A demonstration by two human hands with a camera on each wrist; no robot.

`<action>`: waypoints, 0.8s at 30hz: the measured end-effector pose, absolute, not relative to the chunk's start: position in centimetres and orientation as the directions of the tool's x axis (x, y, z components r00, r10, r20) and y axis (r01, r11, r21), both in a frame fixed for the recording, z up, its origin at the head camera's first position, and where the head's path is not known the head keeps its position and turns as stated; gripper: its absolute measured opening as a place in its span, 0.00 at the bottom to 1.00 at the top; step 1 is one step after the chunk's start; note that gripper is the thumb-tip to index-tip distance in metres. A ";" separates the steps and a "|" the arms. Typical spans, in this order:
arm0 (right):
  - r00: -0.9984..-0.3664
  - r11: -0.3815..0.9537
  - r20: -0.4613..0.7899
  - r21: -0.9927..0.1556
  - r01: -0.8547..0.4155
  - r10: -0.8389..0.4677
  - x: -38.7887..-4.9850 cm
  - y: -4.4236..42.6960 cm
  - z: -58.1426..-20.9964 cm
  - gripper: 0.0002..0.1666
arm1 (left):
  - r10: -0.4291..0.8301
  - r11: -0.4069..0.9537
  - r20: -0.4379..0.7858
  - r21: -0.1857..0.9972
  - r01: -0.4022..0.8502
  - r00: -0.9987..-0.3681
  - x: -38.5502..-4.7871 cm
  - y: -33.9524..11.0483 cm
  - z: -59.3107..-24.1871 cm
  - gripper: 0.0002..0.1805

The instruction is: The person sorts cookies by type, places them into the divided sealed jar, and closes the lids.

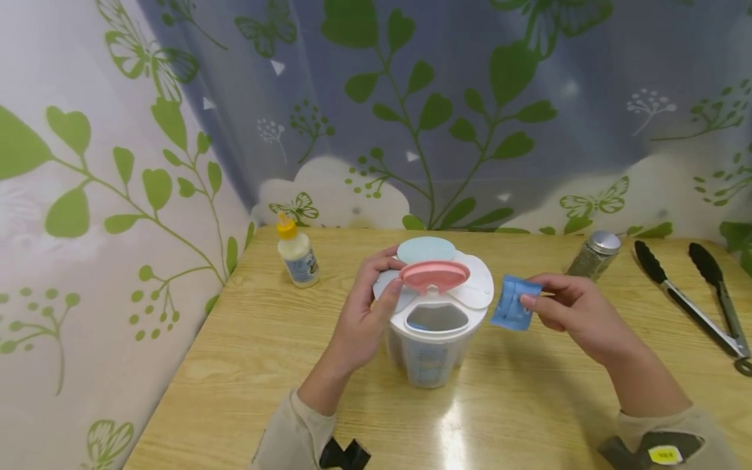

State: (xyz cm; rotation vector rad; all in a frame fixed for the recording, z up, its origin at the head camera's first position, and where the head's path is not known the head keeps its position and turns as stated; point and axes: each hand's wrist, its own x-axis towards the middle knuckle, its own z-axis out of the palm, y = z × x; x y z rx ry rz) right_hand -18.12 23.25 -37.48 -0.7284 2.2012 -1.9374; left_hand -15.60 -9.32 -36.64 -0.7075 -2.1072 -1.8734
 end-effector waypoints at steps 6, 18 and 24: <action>-0.739 -0.228 0.383 -0.924 -0.307 -0.555 -17.7 22.9 -36.5 0.25 | 0.193 0.075 0.468 0.869 0.489 -0.862 -15.6 -9.3 -36.6 0.12; -0.786 -0.111 0.457 -0.883 -0.455 -0.417 -15.4 18.3 -32.1 0.19 | 0.195 0.075 0.464 0.871 0.485 -0.864 -15.6 -9.3 -36.6 0.12; -0.831 -0.018 0.402 -0.903 -0.429 -0.384 -14.9 16.5 -31.0 0.17 | 0.192 0.084 0.456 0.875 0.478 -0.869 -15.6 -9.3 -36.7 0.12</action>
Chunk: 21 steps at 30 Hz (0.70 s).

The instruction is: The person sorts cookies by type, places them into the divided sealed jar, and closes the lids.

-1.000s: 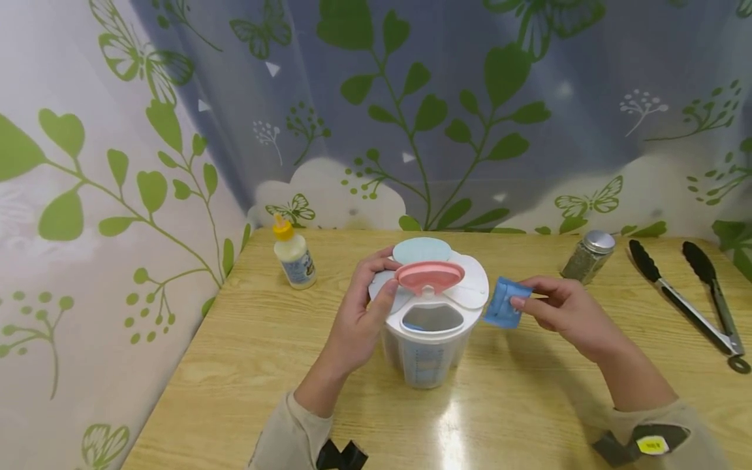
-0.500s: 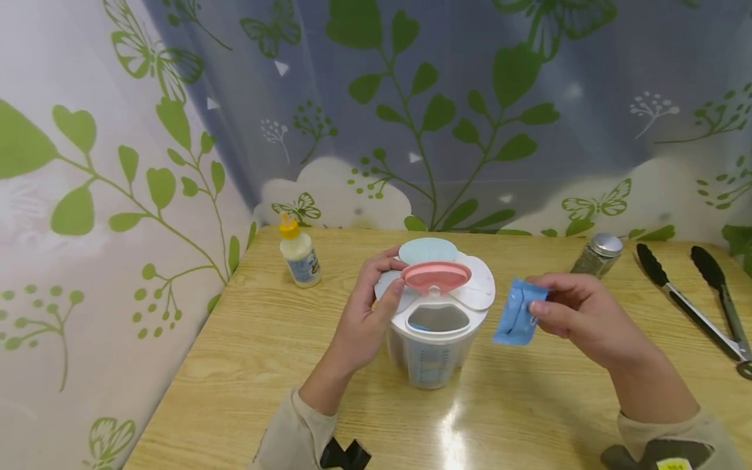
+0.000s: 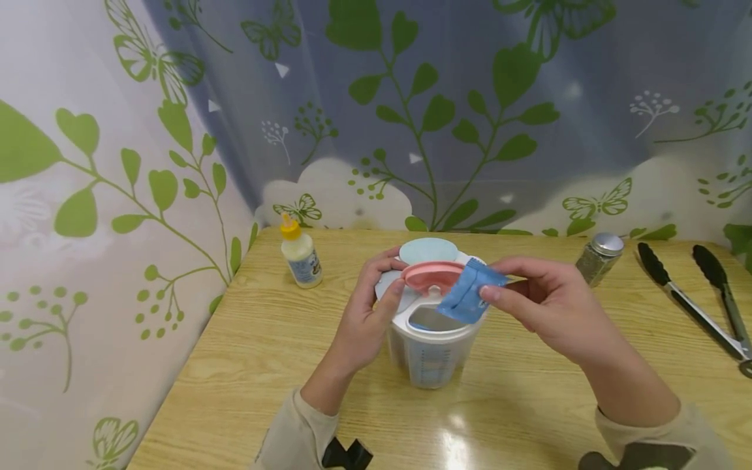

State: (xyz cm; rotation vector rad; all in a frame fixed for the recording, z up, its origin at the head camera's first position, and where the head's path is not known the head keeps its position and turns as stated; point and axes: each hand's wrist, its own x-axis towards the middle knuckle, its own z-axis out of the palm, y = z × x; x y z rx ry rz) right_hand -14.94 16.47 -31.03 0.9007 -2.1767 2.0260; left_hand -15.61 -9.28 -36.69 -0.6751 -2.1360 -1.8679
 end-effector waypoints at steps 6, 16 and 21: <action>-0.775 0.037 0.470 -0.845 -0.533 -0.423 -14.7 15.1 -30.5 0.16 | 0.190 0.081 0.456 0.875 0.477 -0.869 -15.7 -9.3 -36.7 0.12; -0.739 0.243 0.483 -0.734 -0.634 -0.469 -14.4 14.8 -30.2 0.15 | 0.198 0.087 0.443 0.880 0.466 -0.874 -15.6 -9.3 -36.7 0.12; -0.801 0.263 0.457 -0.778 -0.571 -0.388 -14.6 15.0 -30.5 0.12 | 0.202 0.082 0.446 0.880 0.468 -0.872 -15.6 -9.4 -36.7 0.12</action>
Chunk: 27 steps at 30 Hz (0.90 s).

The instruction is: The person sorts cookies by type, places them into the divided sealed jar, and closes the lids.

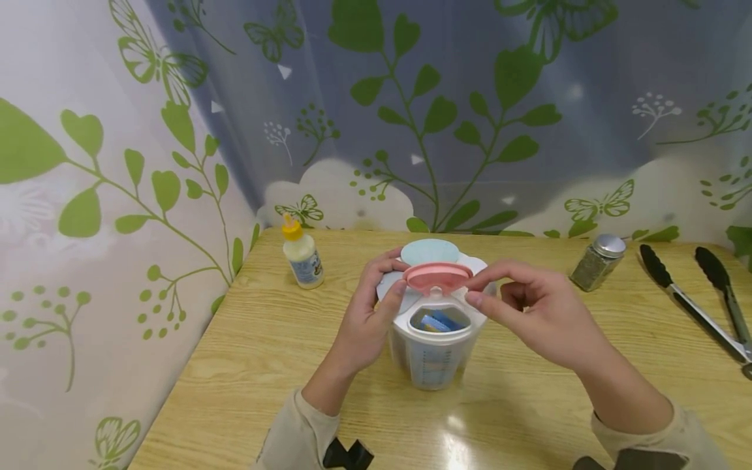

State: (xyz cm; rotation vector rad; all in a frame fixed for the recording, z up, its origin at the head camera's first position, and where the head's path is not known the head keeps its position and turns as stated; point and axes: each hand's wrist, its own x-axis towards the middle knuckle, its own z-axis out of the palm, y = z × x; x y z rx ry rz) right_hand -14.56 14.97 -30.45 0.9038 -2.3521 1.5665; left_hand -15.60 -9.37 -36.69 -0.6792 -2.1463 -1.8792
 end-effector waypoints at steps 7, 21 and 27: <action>-0.872 0.243 0.361 -0.860 -0.448 -0.331 -14.6 15.1 -30.6 0.17 | 0.199 0.074 0.456 0.875 0.478 -0.867 -15.5 -9.3 -36.7 0.12; -0.800 0.065 0.484 -0.841 -0.537 -0.355 -14.7 15.0 -32.4 0.17 | 0.185 0.121 0.469 0.861 0.494 -0.863 -15.6 -9.2 -37.1 0.14; -0.876 0.261 0.310 -0.870 -0.417 -0.369 -15.1 14.9 -32.6 0.29 | 0.208 0.114 0.429 0.882 0.457 -0.879 -15.6 -9.5 -36.9 0.14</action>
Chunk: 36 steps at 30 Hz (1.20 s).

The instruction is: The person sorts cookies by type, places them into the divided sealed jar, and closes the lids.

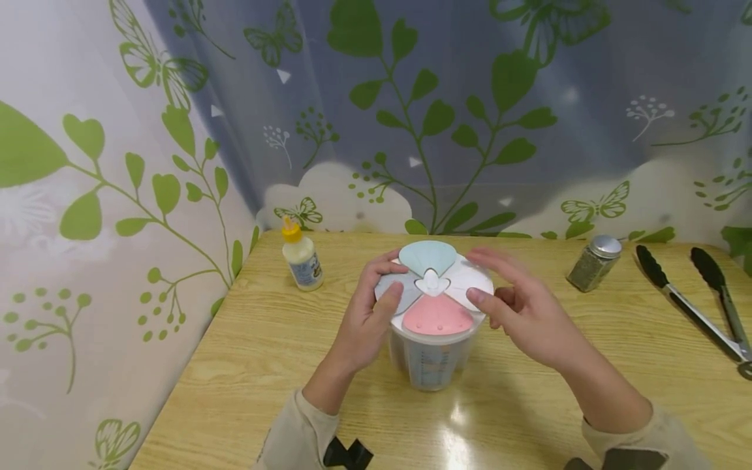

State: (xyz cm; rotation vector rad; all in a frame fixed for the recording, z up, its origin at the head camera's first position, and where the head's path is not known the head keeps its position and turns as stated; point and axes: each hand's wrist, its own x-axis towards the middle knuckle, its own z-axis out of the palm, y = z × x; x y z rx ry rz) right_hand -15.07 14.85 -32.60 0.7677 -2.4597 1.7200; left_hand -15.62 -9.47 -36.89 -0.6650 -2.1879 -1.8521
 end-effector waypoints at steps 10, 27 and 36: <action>-0.864 0.339 0.195 -0.862 -0.378 -0.465 -15.3 14.5 -33.9 0.45 | 0.273 0.054 0.374 0.914 0.403 -0.886 -15.7 -9.7 -36.9 0.31; -0.840 0.137 0.219 -0.936 -0.324 -0.497 -15.8 14.3 -34.9 0.46 | 0.306 0.031 0.416 0.895 0.445 -0.857 -16.2 -10.1 -37.1 0.32; -0.866 0.147 0.308 -0.909 -0.390 -0.395 -15.5 14.1 -35.4 0.49 | 0.311 0.023 0.395 0.906 0.422 -0.865 -16.1 -10.2 -36.8 0.32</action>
